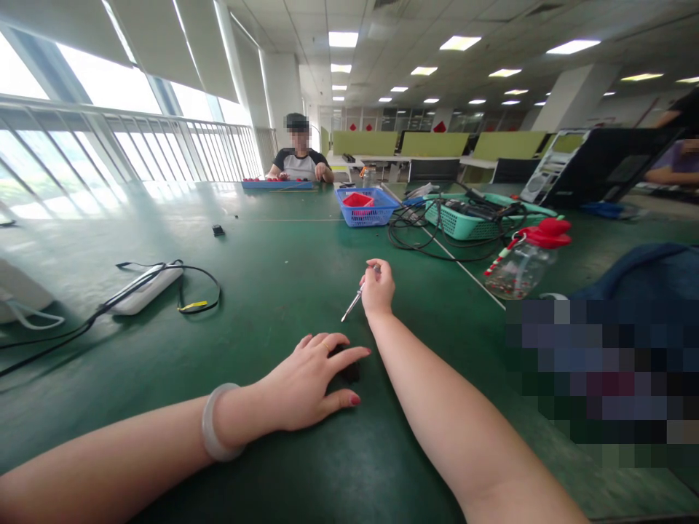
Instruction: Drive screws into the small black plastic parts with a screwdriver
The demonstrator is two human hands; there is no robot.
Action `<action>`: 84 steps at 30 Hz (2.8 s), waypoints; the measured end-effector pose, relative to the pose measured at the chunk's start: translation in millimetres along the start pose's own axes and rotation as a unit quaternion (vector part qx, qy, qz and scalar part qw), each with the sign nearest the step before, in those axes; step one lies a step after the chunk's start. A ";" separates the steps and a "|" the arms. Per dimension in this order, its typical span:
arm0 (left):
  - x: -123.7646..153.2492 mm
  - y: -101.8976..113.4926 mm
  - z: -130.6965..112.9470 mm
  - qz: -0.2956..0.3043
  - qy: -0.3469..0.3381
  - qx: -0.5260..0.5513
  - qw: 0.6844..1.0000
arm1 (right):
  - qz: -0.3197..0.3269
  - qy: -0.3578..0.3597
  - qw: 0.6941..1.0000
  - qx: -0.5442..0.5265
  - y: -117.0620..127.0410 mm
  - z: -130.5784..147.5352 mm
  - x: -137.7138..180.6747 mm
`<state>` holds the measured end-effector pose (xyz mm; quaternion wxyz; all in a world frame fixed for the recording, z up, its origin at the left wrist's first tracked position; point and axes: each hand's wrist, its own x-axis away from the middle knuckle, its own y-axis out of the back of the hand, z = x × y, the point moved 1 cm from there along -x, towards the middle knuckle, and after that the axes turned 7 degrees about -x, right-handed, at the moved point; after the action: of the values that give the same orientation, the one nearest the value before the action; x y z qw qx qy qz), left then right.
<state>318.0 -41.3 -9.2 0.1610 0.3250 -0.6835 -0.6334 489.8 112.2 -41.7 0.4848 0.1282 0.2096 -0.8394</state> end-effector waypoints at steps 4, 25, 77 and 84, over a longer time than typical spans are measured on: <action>-1.3 -7.3 -12.1 -0.003 -0.030 -0.056 0.998 | 0.020 0.003 1.000 0.003 -2.2 1.7 3.4; 162.0 60.7 161.8 0.008 0.233 -0.088 0.968 | 0.079 0.022 0.996 0.039 -2.1 15.7 13.7; 216.8 72.0 217.3 -0.127 0.355 -0.033 0.926 | 0.095 0.050 0.994 0.033 -5.7 14.2 17.6; 215.2 71.8 220.4 -0.101 0.289 -0.092 0.947 | 0.101 0.061 0.992 0.035 -6.6 16.5 19.7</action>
<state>3.0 -14.0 -12.8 0.3166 0.5452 -0.5100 -0.5852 474.1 92.3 -33.9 0.5490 0.2165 0.1950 -0.7834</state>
